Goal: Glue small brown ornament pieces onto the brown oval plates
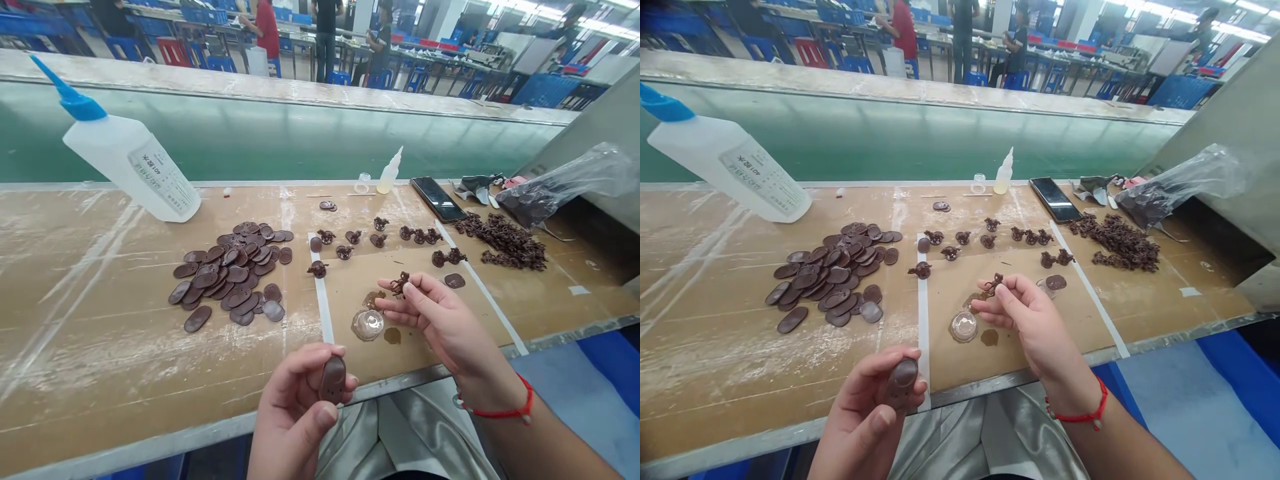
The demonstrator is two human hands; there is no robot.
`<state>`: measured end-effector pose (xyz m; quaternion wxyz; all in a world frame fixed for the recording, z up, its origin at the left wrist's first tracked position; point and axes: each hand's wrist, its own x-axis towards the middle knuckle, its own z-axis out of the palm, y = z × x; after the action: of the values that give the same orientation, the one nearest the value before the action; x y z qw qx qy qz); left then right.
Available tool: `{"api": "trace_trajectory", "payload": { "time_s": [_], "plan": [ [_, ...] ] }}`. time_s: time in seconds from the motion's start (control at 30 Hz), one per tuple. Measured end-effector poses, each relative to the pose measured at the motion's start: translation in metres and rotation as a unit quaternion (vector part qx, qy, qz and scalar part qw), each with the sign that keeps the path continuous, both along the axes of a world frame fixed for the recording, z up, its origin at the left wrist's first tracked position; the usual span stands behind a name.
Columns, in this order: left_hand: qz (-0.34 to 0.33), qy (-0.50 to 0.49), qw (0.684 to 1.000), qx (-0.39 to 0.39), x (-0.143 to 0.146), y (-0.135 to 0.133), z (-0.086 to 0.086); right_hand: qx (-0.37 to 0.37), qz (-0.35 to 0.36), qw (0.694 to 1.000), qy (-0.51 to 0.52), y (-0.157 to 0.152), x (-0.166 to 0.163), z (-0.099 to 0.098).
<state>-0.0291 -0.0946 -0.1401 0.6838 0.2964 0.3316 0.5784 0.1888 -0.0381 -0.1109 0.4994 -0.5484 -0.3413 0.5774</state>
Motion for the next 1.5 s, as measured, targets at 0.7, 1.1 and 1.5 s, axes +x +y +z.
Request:
{"api": "trace_trajectory", "payload": {
  "time_s": [0.7, 1.1, 1.5],
  "plan": [
    [0.077, 0.080, 0.983, 0.146, 0.034, -0.019, 0.004, 0.186, 0.155, 0.950, -0.196, -0.065, -0.014, 0.036],
    [0.084, 0.109, 0.979, 0.149, 0.036, -0.019, 0.009, 0.199, 0.160, 0.947, -0.196, -0.069, -0.012, 0.031],
    [0.086, 0.117, 0.982, 0.122, 0.039, -0.017, 0.013, 0.231, 0.181, 0.925, -0.243, -0.067, -0.012, 0.037]
  ]
}}
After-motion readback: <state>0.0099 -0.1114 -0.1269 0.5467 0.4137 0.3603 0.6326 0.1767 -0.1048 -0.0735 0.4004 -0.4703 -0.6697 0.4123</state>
